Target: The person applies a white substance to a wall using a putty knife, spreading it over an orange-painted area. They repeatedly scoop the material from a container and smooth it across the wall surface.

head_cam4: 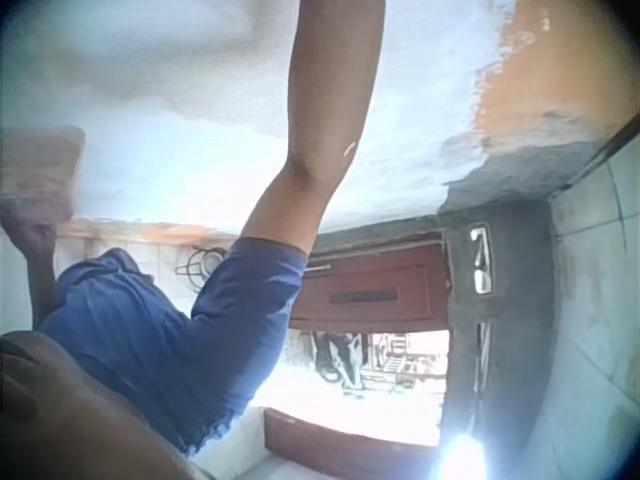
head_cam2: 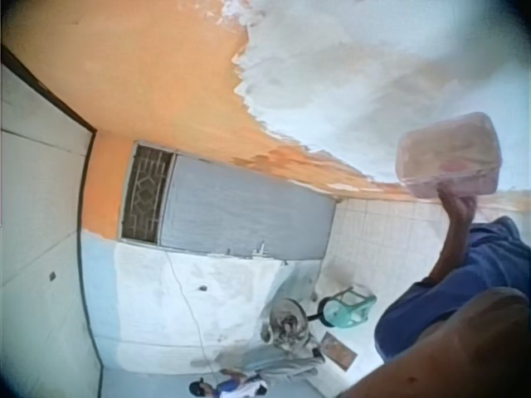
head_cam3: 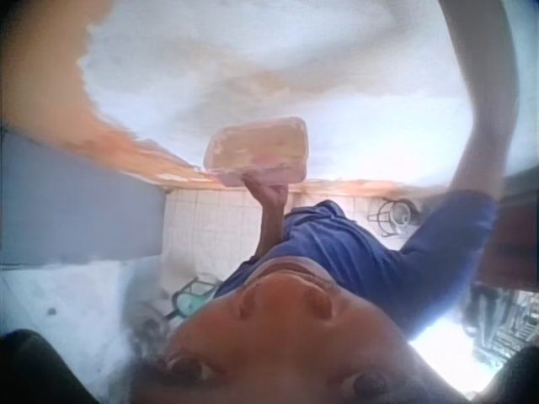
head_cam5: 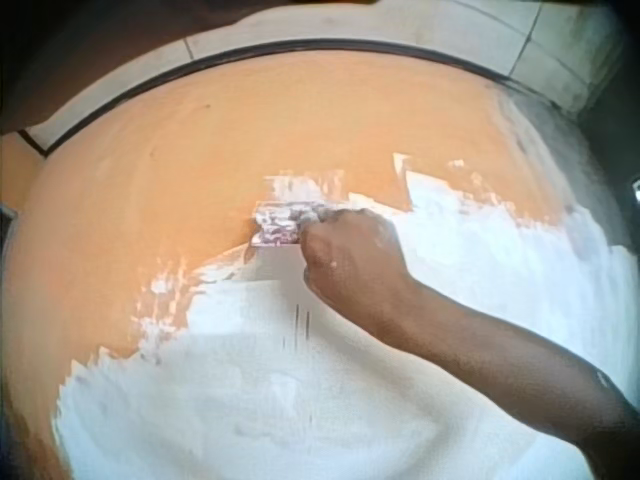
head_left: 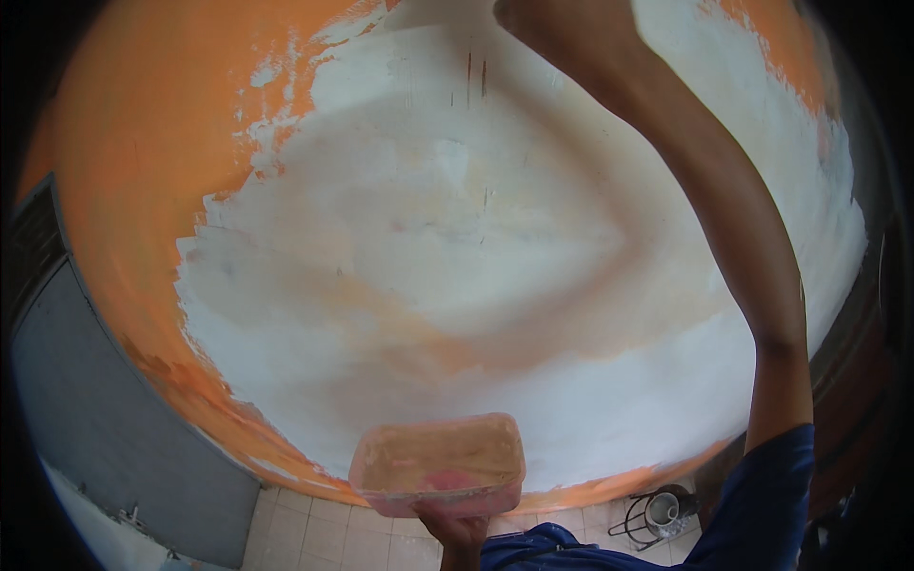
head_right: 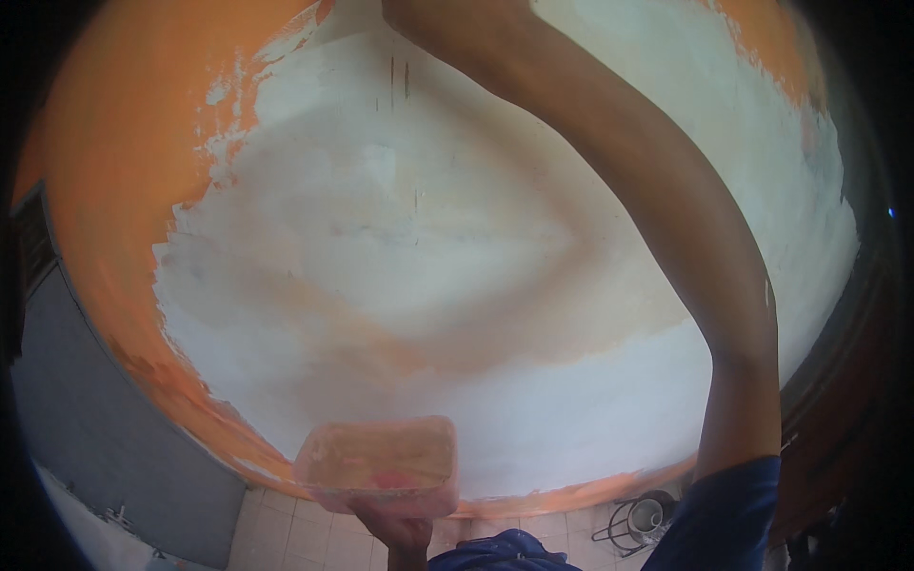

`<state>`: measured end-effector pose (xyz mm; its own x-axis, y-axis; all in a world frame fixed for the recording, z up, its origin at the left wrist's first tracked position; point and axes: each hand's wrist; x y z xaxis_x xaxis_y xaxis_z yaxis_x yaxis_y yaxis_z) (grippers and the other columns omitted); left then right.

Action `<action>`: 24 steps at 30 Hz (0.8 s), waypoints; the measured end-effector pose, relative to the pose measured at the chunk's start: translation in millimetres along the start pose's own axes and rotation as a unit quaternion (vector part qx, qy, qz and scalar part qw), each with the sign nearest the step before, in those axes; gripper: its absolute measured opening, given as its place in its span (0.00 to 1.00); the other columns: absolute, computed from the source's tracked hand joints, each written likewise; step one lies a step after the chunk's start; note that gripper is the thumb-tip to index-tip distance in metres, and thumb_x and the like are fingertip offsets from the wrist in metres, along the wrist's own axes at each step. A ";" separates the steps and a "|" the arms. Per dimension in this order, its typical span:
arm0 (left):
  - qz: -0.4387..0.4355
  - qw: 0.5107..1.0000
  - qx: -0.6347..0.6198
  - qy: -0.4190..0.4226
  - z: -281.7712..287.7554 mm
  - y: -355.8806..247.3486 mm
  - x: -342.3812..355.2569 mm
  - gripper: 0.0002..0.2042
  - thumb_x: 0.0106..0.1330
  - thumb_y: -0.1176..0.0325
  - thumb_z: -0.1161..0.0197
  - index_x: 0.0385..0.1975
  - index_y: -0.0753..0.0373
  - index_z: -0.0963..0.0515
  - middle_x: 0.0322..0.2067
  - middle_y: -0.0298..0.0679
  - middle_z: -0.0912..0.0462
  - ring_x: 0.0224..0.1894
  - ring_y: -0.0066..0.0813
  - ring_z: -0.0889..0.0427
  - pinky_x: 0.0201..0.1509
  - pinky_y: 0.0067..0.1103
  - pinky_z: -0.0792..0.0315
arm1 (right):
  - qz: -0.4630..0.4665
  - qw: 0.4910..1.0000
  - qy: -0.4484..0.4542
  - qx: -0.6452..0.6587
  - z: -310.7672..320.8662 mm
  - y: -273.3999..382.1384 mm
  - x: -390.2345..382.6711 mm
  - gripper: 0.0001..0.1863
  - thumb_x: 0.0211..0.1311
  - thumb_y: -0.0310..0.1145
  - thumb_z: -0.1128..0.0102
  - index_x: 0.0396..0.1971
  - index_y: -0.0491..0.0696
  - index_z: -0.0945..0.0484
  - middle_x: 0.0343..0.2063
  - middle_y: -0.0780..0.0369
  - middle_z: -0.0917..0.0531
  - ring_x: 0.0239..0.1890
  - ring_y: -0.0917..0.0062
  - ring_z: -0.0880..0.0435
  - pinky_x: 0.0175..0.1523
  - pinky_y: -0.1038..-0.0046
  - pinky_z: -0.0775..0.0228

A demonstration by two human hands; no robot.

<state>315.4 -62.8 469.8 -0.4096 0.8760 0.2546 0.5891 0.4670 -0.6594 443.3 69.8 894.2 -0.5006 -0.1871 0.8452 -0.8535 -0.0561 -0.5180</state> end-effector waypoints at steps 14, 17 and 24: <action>0.006 0.999 -0.023 -0.045 2.2 -2.2 0.8 0.33 0.62 0.37 0.58 0.59 0.56 0.49 0.54 0.39 0.40 0.58 0.37 0.38 0.59 0.35 0.35 | -0.191 0.886 0.261 0.333 73.9 62.6 -121.5 0.17 0.45 0.20 0.49 0.39 0.30 0.26 0.33 0.52 0.19 0.31 0.77 0.19 0.40 0.75 0.26; 0.001 1.000 -0.011 -0.004 16.9 9.7 2.1 0.33 0.62 0.38 0.56 0.59 0.56 0.47 0.54 0.39 0.39 0.58 0.38 0.38 0.59 0.35 0.36 | -0.424 0.613 0.199 0.636 62.7 42.8 -121.5 0.07 0.51 0.23 0.50 0.25 0.34 0.25 0.22 0.61 0.21 0.22 0.79 0.23 0.31 0.80 0.30; 0.004 0.991 -0.035 0.126 21.6 12.6 6.6 0.30 0.65 0.45 0.57 0.60 0.59 0.48 0.56 0.42 0.40 0.59 0.38 0.38 0.60 0.36 0.38 | -0.547 0.213 0.194 0.787 65.2 53.7 -212.5 0.07 0.52 0.28 0.45 0.28 0.39 0.26 0.25 0.61 0.22 0.27 0.77 0.22 0.35 0.78 0.28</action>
<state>305.1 -53.7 447.9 -0.2235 0.8778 0.4236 0.6425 0.4595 -0.6132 513.3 42.5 678.2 -0.3618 0.8585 0.3633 0.4613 -0.1738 0.8701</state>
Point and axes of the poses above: each hand's wrist, its own x-axis towards the middle knuckle, its own z-axis out of the back of the hand, y = z × x
